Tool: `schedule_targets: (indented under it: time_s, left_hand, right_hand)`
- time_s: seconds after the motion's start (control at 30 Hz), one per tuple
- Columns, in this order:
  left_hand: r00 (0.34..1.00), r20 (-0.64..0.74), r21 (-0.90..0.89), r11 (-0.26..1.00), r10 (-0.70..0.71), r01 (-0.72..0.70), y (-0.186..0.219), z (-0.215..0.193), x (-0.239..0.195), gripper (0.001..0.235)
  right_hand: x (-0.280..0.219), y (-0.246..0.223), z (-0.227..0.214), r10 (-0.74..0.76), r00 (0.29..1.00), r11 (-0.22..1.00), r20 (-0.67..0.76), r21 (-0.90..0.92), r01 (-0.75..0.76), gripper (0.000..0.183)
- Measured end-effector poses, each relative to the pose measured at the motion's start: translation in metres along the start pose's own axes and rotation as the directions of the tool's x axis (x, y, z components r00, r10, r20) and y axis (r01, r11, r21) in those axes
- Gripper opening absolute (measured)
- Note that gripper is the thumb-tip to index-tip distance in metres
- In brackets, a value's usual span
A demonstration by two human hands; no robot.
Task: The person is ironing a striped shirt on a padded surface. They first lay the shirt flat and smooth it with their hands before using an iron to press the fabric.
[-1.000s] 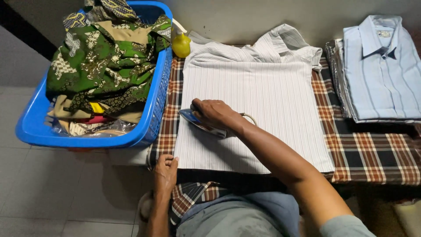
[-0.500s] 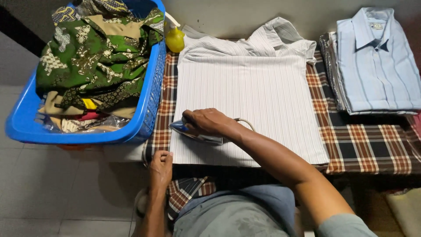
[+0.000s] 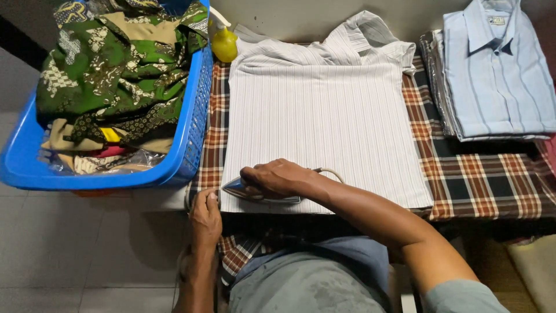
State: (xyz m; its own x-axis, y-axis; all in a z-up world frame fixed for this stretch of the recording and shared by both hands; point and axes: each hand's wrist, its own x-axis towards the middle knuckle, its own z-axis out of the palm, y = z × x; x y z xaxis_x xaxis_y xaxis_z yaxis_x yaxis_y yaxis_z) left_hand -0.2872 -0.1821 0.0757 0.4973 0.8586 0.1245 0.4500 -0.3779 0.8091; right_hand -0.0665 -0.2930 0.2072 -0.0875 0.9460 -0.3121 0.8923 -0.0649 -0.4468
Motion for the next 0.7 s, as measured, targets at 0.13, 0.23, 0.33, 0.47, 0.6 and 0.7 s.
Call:
schedule_targets:
  time_s: [0.13, 0.23, 0.33, 0.47, 0.6, 0.7]
  left_hand:
    - [0.993, -0.007, 0.013, 0.993, 0.119, -0.119, 0.004, -0.003, 0.009, 0.027]
    - [0.975, 0.033, 0.066, 0.973, 0.220, -0.222, 0.009, -0.005, 0.018, 0.025]
    - [0.939, 0.095, 0.040, 0.941, 0.331, -0.336, 0.033, -0.011, 0.025, 0.029]
    - [0.907, 0.177, 0.044, 0.918, 0.381, -0.394, 0.015, 0.002, 0.041, 0.030]
    - [0.850, 0.215, 0.092, 0.857, 0.480, -0.507, 0.007, 0.021, 0.055, 0.029]
    - [0.841, 0.250, 0.190, 0.827, 0.480, -0.529, 0.010, 0.032, 0.056, 0.031]
  right_hand:
    - [-0.014, -0.007, 0.001, -0.049, 0.998, 0.998, 0.047, -0.045, 0.051, 0.041]
    - [-0.028, -0.021, -0.005, -0.052, 0.994, 0.998, 0.093, -0.020, 0.054, 0.040]
    - [-0.028, -0.013, 0.005, -0.080, 0.987, 0.997, 0.141, -0.005, 0.082, 0.047]
    - [-0.038, -0.013, 0.007, -0.148, 0.979, 0.988, 0.140, -0.026, 0.153, 0.039]
    - [-0.054, -0.016, -0.009, -0.159, 0.974, 0.987, 0.162, 0.047, 0.154, 0.038]
    - [-0.063, -0.005, -0.022, -0.086, 0.988, 0.993, 0.127, 0.085, 0.076, 0.036]
